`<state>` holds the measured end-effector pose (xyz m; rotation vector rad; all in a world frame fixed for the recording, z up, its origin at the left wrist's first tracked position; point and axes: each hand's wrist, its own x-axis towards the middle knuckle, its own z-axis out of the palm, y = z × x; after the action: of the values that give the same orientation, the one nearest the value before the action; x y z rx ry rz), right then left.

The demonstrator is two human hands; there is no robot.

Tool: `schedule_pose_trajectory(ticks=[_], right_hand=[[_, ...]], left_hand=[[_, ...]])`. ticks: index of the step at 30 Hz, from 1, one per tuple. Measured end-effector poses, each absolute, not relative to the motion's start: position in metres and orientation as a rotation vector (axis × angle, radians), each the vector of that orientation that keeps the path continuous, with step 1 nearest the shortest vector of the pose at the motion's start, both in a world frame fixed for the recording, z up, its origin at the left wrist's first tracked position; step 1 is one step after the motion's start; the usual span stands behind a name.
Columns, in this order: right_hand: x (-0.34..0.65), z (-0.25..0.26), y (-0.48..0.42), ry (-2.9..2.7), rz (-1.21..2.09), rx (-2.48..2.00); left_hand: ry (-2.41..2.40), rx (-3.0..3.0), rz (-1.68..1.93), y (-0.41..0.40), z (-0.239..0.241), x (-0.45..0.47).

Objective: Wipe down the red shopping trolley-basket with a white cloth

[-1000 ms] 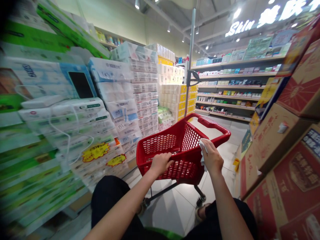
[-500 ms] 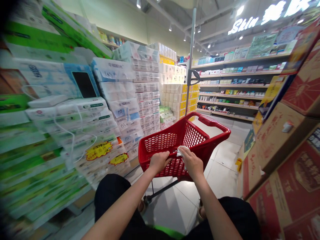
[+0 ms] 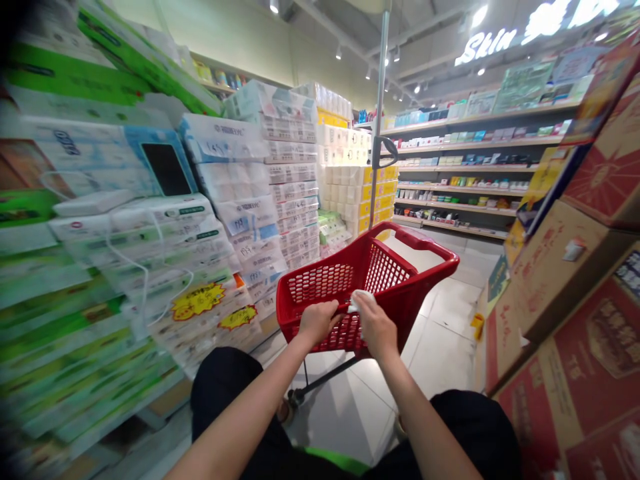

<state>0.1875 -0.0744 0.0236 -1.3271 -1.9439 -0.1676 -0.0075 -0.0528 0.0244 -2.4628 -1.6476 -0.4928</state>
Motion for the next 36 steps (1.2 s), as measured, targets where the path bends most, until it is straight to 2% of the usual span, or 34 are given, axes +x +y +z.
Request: schedule_pose_trajectory(ticks=[5, 11, 15, 19, 25, 31, 36], right_hand=[[0.161, 0.017, -0.080, -2.114, -0.224, -1.262], [0.259, 0.047, -0.061, -1.920, -0.502, -1.502], [0.288, 0.059, -0.055, -1.766, -0.468, -1.485], [0.248, 0.048, -0.063, -1.766, -0.336, -1.448], [0.188, 0.026, -0.077, -2.061, -0.236, -1.310], [0.268, 0.055, -0.054, -1.935, -0.441, -1.490], [0.327, 0.074, -0.036, -1.701, -0.443, -1.568]], left_hand=[[-1.653, -2.475, -0.483, -0.054, 0.026, -0.010], [-1.683, -2.458, -0.524, -0.057, 0.027, -0.004], [-1.661, -2.454, -0.537, -0.057, 0.026, -0.004], [-1.650, -2.446, -0.537, -0.055, 0.026, -0.005], [-1.692, -2.444, -0.489, -0.056, 0.028, -0.005], [-1.692, -2.449, -0.502, -0.058, 0.030, -0.004], [-1.713, -2.454, -0.476, -0.056, 0.029, -0.001]])
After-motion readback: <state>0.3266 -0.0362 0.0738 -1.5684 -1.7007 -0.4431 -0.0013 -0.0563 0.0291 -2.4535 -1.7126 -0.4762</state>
